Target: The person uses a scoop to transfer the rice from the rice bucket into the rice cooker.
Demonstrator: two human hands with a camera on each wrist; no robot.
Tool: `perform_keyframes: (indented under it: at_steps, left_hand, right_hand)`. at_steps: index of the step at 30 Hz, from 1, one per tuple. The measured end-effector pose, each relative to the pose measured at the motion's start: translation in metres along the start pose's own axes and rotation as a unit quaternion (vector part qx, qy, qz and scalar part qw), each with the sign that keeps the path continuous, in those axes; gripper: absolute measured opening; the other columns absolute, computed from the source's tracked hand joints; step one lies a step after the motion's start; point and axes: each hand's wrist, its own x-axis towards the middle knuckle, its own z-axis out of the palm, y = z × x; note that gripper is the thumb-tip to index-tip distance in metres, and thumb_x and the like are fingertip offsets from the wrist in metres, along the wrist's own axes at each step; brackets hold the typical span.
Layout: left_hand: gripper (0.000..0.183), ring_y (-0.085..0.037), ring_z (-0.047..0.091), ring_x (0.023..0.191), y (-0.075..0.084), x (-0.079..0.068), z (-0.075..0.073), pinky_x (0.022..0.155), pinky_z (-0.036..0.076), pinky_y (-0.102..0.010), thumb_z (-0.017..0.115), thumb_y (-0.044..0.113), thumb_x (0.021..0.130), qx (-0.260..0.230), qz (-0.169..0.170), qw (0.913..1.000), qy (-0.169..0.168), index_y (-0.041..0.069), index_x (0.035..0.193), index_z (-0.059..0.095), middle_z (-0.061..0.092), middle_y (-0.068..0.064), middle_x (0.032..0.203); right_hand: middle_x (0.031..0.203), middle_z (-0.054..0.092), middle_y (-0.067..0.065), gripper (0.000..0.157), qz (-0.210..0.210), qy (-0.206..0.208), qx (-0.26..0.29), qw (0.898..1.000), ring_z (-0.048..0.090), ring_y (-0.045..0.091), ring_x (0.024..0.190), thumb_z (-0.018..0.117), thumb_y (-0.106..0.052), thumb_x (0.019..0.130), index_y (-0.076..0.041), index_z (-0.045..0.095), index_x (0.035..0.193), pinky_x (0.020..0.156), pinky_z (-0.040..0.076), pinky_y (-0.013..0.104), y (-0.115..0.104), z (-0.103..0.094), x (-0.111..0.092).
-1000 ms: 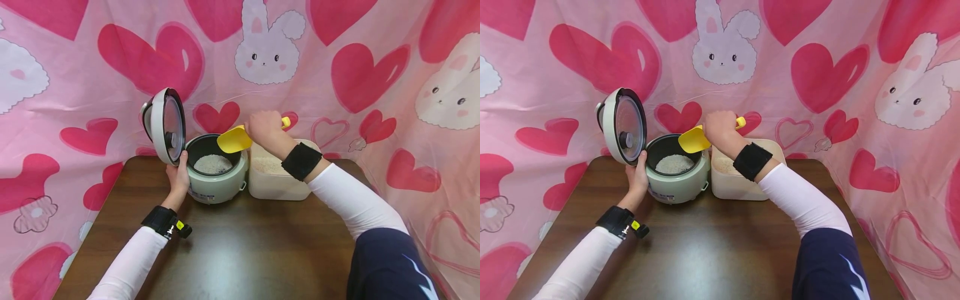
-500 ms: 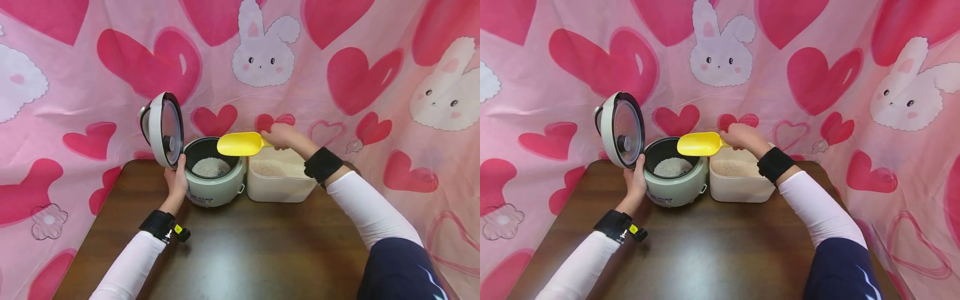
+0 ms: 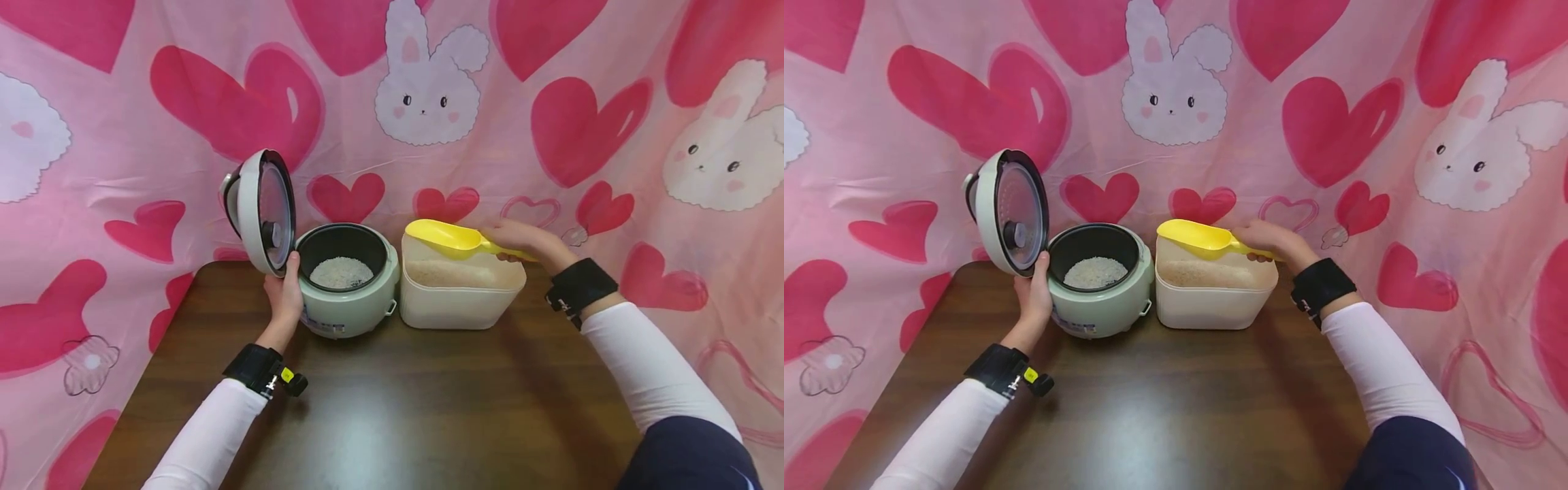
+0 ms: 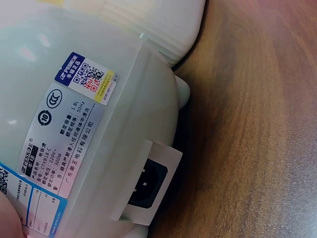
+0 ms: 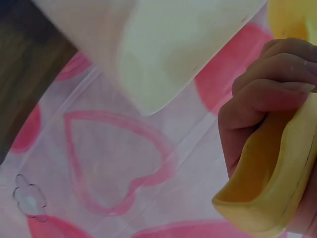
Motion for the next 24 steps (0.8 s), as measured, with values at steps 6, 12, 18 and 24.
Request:
perform_keyframes:
  at_steps: [6,12,18,24]
  left_hand:
    - [0.059,-0.028,0.054,0.122,0.003,0.0,0.0,0.116,0.036,-0.041,0.06,0.045,0.101,0.0,-0.002,1.0,-0.004,-0.003,0.135,0.061,0.064,-0.02,0.136]
    - [0.058,-0.028,0.054,0.121,0.004,0.0,-0.003,0.115,0.036,-0.04,0.06,0.044,0.101,0.002,0.0,1.0,-0.002,-0.003,0.135,0.061,0.064,-0.02,0.136]
    - [0.057,-0.027,0.054,0.12,0.003,0.0,-0.007,0.114,0.037,-0.04,0.059,0.044,0.101,0.007,0.005,1.0,0.001,-0.002,0.135,0.061,0.065,-0.019,0.135]
    - [0.058,-0.026,0.053,0.123,0.002,0.001,-0.009,0.116,0.035,-0.039,0.06,0.044,0.101,0.0,0.003,1.0,0.002,-0.001,0.138,0.059,0.063,-0.018,0.138]
  right_hand:
    - [0.066,0.052,0.001,0.046,0.026,0.017,-0.006,1.0,0.048,0.019,0.055,0.043,-0.043,0.109,-0.003,0.058,0.092,0.055,0.042,0.027,0.019,-0.007,-0.009]
    - [0.062,0.047,0.002,0.046,0.022,0.065,-0.126,0.99,0.045,0.021,0.053,0.041,-0.034,0.109,-0.005,0.057,0.077,0.055,0.041,0.031,0.028,-0.008,-0.013]
    - [0.072,0.055,0.012,0.041,0.087,0.134,-0.295,0.942,0.055,0.034,0.074,0.043,-0.034,0.104,-0.003,0.063,0.086,0.068,0.05,0.047,0.02,0.003,-0.017]
    - [0.073,0.058,0.013,0.028,0.089,0.148,-0.366,0.914,0.057,0.036,0.071,0.061,-0.026,0.099,0.0,0.067,0.094,0.069,0.056,0.054,0.009,0.011,-0.016]
